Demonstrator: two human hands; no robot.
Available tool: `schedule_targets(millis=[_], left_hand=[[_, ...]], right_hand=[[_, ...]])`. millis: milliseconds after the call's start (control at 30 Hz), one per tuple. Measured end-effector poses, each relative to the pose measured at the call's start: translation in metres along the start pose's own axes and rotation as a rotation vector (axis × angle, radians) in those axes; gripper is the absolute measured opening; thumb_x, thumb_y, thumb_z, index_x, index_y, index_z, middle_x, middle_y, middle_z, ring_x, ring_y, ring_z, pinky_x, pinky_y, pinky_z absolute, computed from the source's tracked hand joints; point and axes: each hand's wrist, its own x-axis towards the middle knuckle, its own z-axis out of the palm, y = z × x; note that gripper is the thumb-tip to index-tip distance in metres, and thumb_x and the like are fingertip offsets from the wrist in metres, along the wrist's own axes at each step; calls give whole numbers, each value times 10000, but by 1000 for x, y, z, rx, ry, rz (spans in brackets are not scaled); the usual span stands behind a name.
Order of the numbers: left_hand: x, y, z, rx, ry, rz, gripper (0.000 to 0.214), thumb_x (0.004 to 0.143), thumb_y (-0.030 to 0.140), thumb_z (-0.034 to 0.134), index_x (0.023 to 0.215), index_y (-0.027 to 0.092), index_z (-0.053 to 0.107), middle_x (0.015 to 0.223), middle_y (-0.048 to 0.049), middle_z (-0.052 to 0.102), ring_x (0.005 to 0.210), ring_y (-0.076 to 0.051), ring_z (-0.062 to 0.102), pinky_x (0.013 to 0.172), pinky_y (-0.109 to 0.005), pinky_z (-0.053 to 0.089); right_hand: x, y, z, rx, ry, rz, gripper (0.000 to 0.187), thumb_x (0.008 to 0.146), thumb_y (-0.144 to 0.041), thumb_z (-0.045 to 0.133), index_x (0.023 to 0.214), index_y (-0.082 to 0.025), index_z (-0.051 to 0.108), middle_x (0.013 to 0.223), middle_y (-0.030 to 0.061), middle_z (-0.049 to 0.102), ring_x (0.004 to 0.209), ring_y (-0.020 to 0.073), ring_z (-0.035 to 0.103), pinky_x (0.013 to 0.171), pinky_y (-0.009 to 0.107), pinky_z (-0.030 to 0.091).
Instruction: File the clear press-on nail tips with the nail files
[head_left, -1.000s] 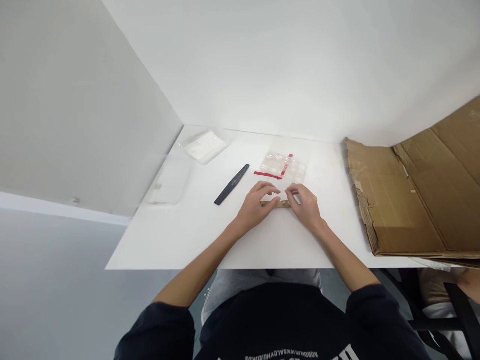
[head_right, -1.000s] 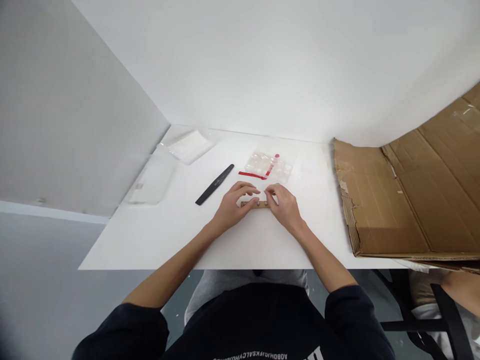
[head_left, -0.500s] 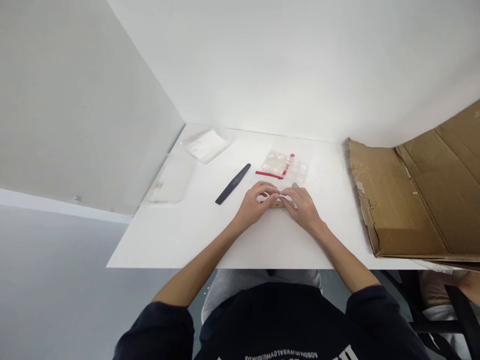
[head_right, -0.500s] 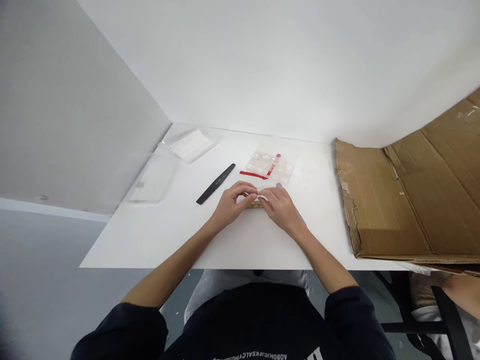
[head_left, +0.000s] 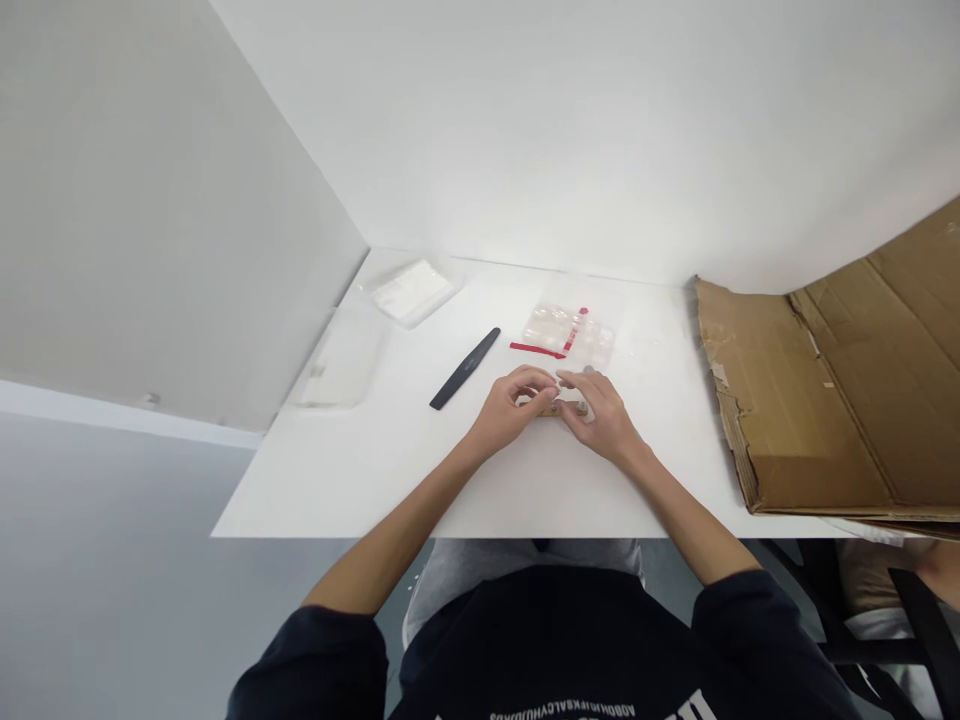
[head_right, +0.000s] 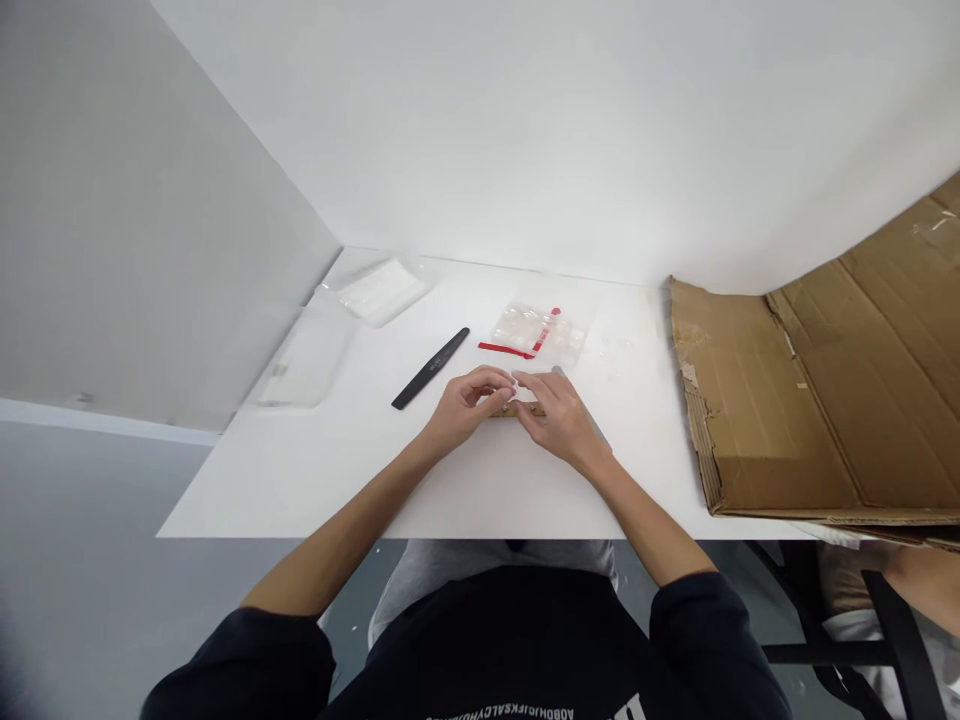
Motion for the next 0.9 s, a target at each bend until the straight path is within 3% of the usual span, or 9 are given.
schedule_targets(millis=[467,900], left_hand=[[0,3,0,-72,-35,-56,279,953,470,720,903,196,722,1034,-70,726,822,-166,671,717,-314,575],[0,1,-1,-18,-53,-33,275,970,470,706,905,203,722,962,-57,727,868,-185,693,760,-323,574]], right_hand=[[0,1,2,-6,21,10,365,1065,-242,586,1425,-294,626,1148,106,764,1044,264,729,919,484,642],[1,0,2,-19,10,20,235,1060,-272,604,1283,-280,679,1112,112,749,1025,269,719,907,480,642]])
